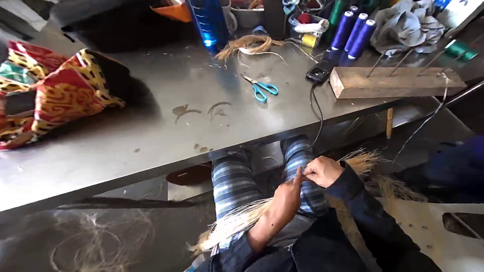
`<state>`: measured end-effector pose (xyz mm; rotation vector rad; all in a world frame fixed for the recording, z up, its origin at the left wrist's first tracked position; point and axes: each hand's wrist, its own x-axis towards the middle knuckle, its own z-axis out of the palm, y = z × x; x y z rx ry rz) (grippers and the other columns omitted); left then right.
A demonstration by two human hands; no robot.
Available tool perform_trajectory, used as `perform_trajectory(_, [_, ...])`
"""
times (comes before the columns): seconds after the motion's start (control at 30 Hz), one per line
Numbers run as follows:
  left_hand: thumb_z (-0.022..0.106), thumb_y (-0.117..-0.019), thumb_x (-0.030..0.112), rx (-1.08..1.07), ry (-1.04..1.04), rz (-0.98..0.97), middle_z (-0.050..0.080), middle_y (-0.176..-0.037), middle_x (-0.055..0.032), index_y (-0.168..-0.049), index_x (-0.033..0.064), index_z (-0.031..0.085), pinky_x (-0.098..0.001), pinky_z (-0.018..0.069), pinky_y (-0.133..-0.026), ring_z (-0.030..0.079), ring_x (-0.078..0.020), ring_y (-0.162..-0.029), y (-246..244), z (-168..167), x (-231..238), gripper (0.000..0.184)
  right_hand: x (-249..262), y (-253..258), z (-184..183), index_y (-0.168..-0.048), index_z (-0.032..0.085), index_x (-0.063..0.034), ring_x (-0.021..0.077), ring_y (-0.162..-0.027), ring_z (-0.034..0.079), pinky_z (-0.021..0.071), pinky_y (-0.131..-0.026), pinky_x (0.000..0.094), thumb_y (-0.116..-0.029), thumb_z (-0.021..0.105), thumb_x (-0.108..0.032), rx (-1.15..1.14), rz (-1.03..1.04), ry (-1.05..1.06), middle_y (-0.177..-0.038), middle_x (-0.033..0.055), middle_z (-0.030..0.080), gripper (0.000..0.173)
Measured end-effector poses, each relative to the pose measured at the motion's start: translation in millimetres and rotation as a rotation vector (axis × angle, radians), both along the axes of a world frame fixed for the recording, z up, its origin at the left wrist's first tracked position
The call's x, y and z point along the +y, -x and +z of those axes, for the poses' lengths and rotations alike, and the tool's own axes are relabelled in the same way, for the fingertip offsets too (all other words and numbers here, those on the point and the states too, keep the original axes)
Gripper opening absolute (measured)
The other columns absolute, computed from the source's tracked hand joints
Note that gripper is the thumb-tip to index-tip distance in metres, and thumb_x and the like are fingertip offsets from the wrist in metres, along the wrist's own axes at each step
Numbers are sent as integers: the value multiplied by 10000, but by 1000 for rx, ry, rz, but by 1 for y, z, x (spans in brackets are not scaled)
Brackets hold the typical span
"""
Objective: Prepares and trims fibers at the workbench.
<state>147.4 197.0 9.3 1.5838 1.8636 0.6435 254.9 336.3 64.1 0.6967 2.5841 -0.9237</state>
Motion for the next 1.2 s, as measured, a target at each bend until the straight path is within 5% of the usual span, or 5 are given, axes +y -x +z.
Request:
perform_trajectory(0.17, [463, -1038, 40, 109, 57, -53, 713, -1082, -271, -1316, -39, 630, -624, 550, -848, 713, -460, -977, 15, -4, -12, 333, 14, -18, -8, -1137, 761, -1, 299, -1010, 700, 502, -972, 515, -1021, 618, -163, -24, -21, 163, -1054, 189, 746, 245])
perform_trajectory(0.37, [449, -1058, 53, 17, 118, -58, 711, -1009, -277, -1300, -48, 641, -605, 533, -872, 705, -452, -934, 50, -8, -35, 325, 40, -50, -24, -1065, 749, 46, -17, -587, 514, 444, -601, 162, -975, 648, -31, 119, -238, 386, -759, 29, 686, 155])
perform_trajectory(0.6, [703, -969, 216, -324, 330, -330, 691, -1090, -209, -1548, 49, 390, -530, 540, -889, 681, -320, -934, 65, -8, -15, 679, 33, -43, -21, -1039, 762, 27, 41, -650, 568, 500, -697, 231, -976, 661, -55, 80, -214, 264, -806, 69, 708, 144])
perform_trajectory(0.83, [491, -1084, 328, -622, 328, -250, 677, -859, -36, -1202, -31, 612, -280, 563, -705, 644, -77, -710, 32, 3, 49, 397, 25, -22, -4, -1043, 752, 32, 315, -946, 686, 516, -912, 511, -979, 605, -33, -30, -111, 64, -985, 202, 728, 173])
perform_trajectory(1.2, [522, -1062, 201, -651, 282, -235, 544, -707, 63, -1178, 10, 634, -183, 437, -551, 491, -2, -563, 50, -16, 40, 250, 33, -27, -4, -959, 753, 29, 91, -706, 633, 538, -760, 282, -936, 709, -38, 116, -302, 151, -841, 92, 723, 83])
